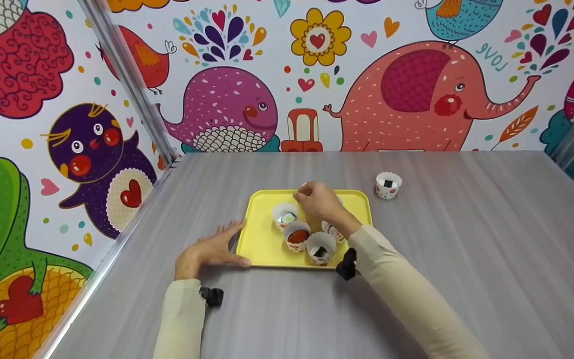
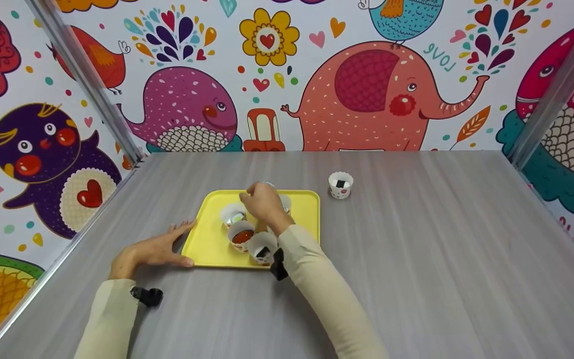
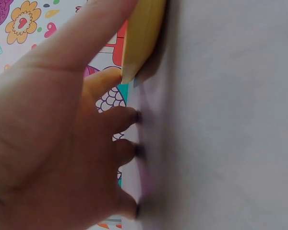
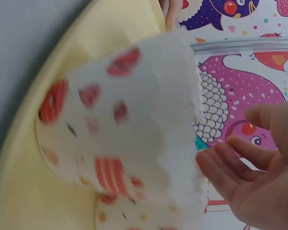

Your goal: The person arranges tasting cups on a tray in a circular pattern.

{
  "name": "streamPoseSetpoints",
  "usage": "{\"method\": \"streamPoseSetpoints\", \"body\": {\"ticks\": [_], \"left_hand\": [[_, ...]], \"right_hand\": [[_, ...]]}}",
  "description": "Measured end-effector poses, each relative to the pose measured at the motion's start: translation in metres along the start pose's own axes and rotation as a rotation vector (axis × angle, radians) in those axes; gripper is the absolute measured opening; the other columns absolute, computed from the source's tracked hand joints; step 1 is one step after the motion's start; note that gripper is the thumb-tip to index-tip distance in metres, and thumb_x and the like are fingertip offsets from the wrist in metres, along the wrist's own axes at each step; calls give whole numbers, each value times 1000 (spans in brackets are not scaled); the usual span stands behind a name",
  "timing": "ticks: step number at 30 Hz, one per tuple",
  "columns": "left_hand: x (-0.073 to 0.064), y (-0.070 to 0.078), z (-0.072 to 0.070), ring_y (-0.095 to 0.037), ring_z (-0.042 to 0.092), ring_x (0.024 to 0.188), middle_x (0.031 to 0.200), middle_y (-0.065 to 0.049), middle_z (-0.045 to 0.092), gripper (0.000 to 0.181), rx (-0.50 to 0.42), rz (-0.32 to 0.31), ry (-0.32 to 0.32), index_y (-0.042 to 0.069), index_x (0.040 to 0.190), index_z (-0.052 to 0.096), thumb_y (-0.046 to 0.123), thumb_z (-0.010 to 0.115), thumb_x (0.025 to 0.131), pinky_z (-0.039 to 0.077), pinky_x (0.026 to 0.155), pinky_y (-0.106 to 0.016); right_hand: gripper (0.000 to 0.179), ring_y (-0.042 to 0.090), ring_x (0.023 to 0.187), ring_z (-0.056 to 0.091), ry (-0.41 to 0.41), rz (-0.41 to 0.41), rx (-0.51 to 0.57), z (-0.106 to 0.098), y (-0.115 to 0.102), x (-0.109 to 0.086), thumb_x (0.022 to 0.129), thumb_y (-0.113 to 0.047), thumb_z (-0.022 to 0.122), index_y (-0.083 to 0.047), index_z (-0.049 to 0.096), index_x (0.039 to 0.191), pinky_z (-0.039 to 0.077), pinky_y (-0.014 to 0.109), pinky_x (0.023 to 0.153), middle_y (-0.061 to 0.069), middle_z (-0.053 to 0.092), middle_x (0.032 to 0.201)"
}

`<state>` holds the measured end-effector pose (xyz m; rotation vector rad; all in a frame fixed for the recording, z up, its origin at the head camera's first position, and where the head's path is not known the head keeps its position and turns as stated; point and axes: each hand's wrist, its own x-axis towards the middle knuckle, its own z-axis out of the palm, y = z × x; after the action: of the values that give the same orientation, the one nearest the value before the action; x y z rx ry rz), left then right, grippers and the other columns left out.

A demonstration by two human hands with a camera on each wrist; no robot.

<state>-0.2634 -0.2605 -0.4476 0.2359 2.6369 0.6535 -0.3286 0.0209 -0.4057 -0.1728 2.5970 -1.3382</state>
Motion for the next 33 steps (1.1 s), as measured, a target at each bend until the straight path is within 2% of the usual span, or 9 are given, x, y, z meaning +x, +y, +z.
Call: {"method": "streamPoseSetpoints", "body": {"ticks": [6, 11, 16, 23, 33], "left_hand": [[1, -1, 1, -47, -1, 155, 169, -19, 7, 117, -3, 7, 1, 22, 163, 14, 56, 83, 74, -1, 107, -85], [1, -1, 1, -46, -1, 155, 169, -19, 7, 116, -5, 5, 6, 22, 162, 16, 56, 83, 74, -2, 106, -86], [1, -1, 0, -46, -2, 155, 169, -19, 6, 117, -10, 1, 7, 22, 162, 15, 56, 83, 73, -3, 106, -85], [2, -1, 1, -46, -2, 155, 169, -17, 6, 117, -5, 0, 4, 23, 163, 15, 56, 83, 73, -3, 108, -84], [1, -1, 1, -45, -2, 155, 169, -17, 5, 117, -7, -6, 1, 23, 163, 14, 56, 83, 74, -2, 109, -83]], "right_hand": [[30, 21, 104, 64, 75, -79, 67, -14, 1, 0, 102, -27, 57, -7, 66, 122, 56, 34, 88, 10, 68, 116], [30, 24, 108, 65, 136, -143, 59, -25, 5, -1, 100, -25, 59, -5, 67, 122, 56, 37, 92, 12, 69, 117], [30, 26, 110, 64, 177, -154, 63, -38, 13, -1, 99, -21, 62, -5, 65, 125, 55, 39, 96, 13, 67, 119], [33, 29, 113, 62, 278, -164, 33, -55, 34, -3, 96, -15, 65, -3, 64, 127, 54, 40, 98, 16, 65, 123], [38, 34, 127, 51, 406, -141, -13, -75, 56, -1, 93, -17, 69, -3, 63, 128, 43, 47, 111, 17, 59, 132]]}}
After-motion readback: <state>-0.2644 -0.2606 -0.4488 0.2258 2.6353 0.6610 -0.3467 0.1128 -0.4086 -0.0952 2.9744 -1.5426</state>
